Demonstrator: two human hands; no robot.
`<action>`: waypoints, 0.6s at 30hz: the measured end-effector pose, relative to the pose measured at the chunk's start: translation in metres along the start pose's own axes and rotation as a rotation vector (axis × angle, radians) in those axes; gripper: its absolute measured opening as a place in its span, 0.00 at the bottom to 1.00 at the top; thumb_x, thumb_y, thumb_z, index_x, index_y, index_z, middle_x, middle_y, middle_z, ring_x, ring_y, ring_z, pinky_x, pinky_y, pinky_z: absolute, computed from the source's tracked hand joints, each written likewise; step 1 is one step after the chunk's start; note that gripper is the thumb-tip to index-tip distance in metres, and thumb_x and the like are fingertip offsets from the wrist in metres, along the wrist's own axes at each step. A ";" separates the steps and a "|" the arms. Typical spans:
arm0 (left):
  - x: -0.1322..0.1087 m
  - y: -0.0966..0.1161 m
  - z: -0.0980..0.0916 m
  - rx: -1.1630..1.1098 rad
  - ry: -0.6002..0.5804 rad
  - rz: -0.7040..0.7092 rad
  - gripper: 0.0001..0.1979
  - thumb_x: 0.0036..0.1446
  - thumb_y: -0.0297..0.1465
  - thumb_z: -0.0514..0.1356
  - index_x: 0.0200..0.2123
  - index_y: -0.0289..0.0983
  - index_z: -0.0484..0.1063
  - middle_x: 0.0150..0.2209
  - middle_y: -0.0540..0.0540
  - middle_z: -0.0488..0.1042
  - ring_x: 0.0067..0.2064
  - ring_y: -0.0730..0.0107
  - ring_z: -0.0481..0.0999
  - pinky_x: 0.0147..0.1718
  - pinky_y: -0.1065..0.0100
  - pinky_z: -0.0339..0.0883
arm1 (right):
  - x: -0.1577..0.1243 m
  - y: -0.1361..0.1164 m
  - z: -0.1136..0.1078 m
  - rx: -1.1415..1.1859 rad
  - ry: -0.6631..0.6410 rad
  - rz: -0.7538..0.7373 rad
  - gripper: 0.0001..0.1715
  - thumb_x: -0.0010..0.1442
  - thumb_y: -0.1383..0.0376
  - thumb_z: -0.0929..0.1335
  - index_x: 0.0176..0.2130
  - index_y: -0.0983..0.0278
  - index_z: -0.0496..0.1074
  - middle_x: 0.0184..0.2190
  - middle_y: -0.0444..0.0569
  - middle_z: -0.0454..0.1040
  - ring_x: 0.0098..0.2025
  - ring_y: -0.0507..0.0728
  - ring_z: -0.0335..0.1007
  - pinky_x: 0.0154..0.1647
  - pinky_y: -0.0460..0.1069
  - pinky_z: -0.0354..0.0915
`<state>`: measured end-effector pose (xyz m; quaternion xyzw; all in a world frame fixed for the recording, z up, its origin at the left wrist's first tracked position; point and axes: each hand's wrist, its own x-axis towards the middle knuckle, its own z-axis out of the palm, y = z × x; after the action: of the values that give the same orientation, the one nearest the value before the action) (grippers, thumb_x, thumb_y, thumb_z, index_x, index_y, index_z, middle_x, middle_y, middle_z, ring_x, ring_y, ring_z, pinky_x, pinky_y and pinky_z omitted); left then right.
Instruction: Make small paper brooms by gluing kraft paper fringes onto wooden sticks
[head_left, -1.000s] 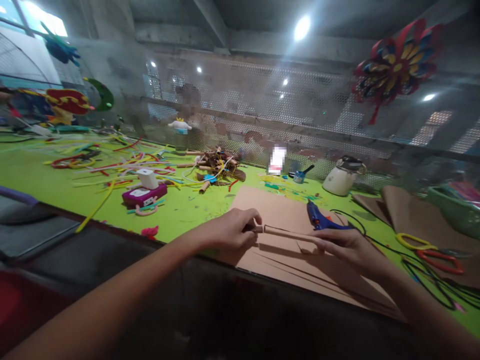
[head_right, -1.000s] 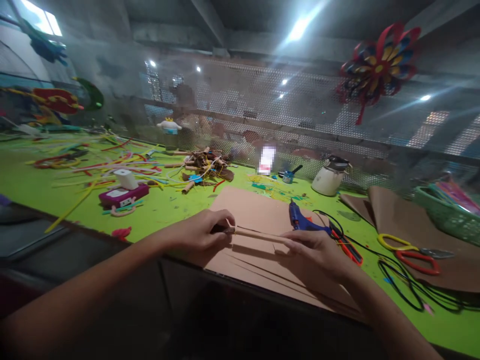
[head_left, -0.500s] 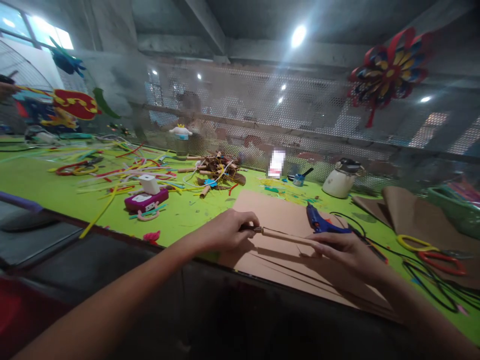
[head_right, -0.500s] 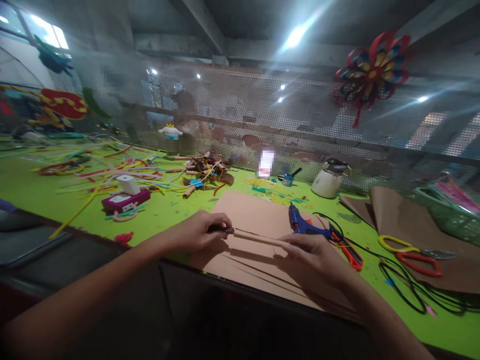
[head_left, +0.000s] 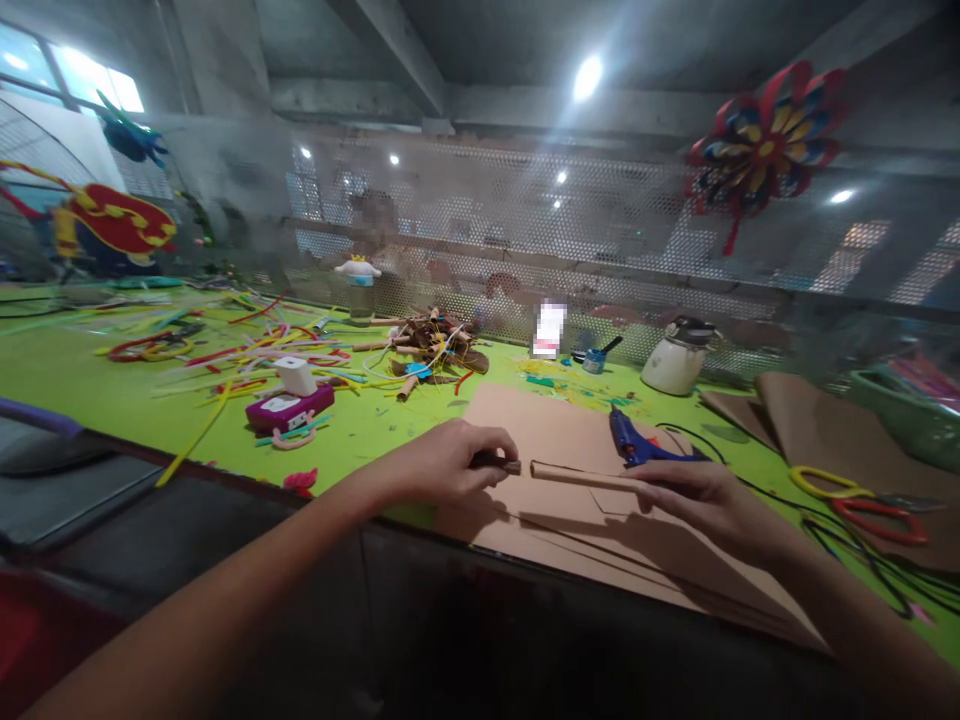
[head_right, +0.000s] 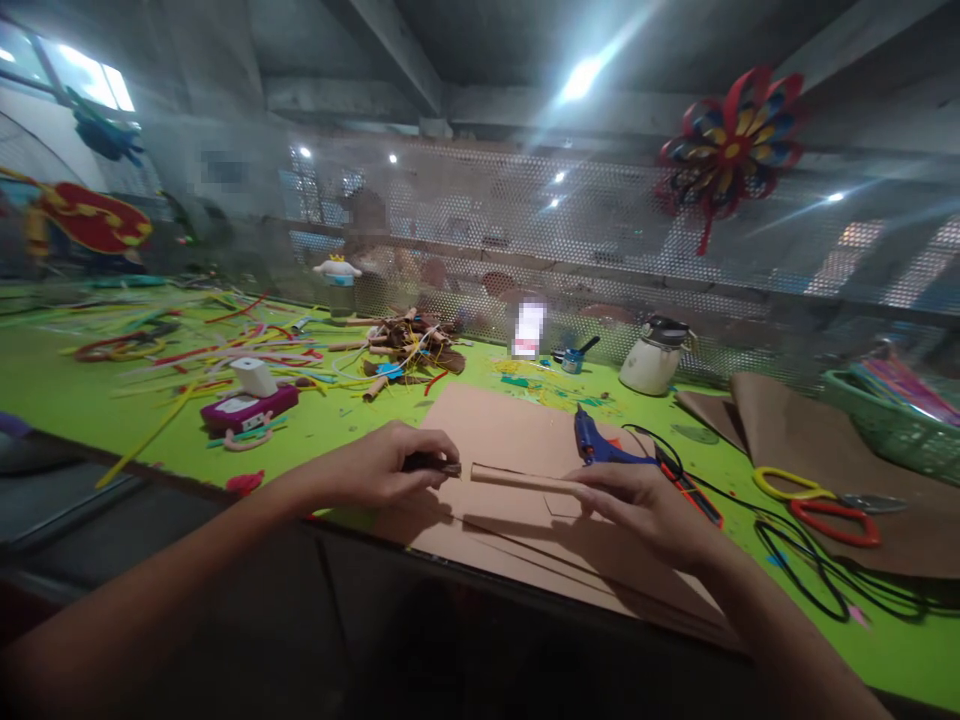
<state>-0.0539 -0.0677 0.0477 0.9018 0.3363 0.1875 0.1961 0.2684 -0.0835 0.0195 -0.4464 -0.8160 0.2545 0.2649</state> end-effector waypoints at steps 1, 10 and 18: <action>0.000 0.001 -0.001 -0.007 -0.003 0.014 0.11 0.56 0.30 0.54 0.41 0.37 0.72 0.36 0.46 0.76 0.34 0.72 0.72 0.34 0.72 0.62 | -0.001 0.001 0.000 0.006 0.002 0.004 0.19 0.59 0.54 0.65 0.40 0.64 0.76 0.29 0.49 0.76 0.33 0.54 0.71 0.35 0.45 0.66; 0.001 0.007 -0.008 -0.149 -0.049 0.016 0.10 0.58 0.30 0.53 0.40 0.36 0.71 0.31 0.47 0.74 0.32 0.75 0.72 0.33 0.73 0.63 | -0.004 0.003 0.002 0.003 -0.026 -0.009 0.20 0.59 0.54 0.64 0.42 0.63 0.76 0.32 0.50 0.77 0.36 0.57 0.72 0.37 0.47 0.67; 0.002 0.013 -0.004 -0.178 -0.009 -0.009 0.11 0.57 0.32 0.54 0.41 0.35 0.70 0.33 0.46 0.74 0.33 0.73 0.72 0.35 0.72 0.64 | -0.007 0.004 0.009 0.000 0.053 -0.009 0.20 0.58 0.53 0.64 0.42 0.62 0.76 0.32 0.49 0.77 0.35 0.57 0.73 0.38 0.47 0.67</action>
<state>-0.0478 -0.0748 0.0576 0.8800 0.3217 0.2118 0.2779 0.2679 -0.0891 0.0090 -0.4493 -0.8107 0.2413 0.2876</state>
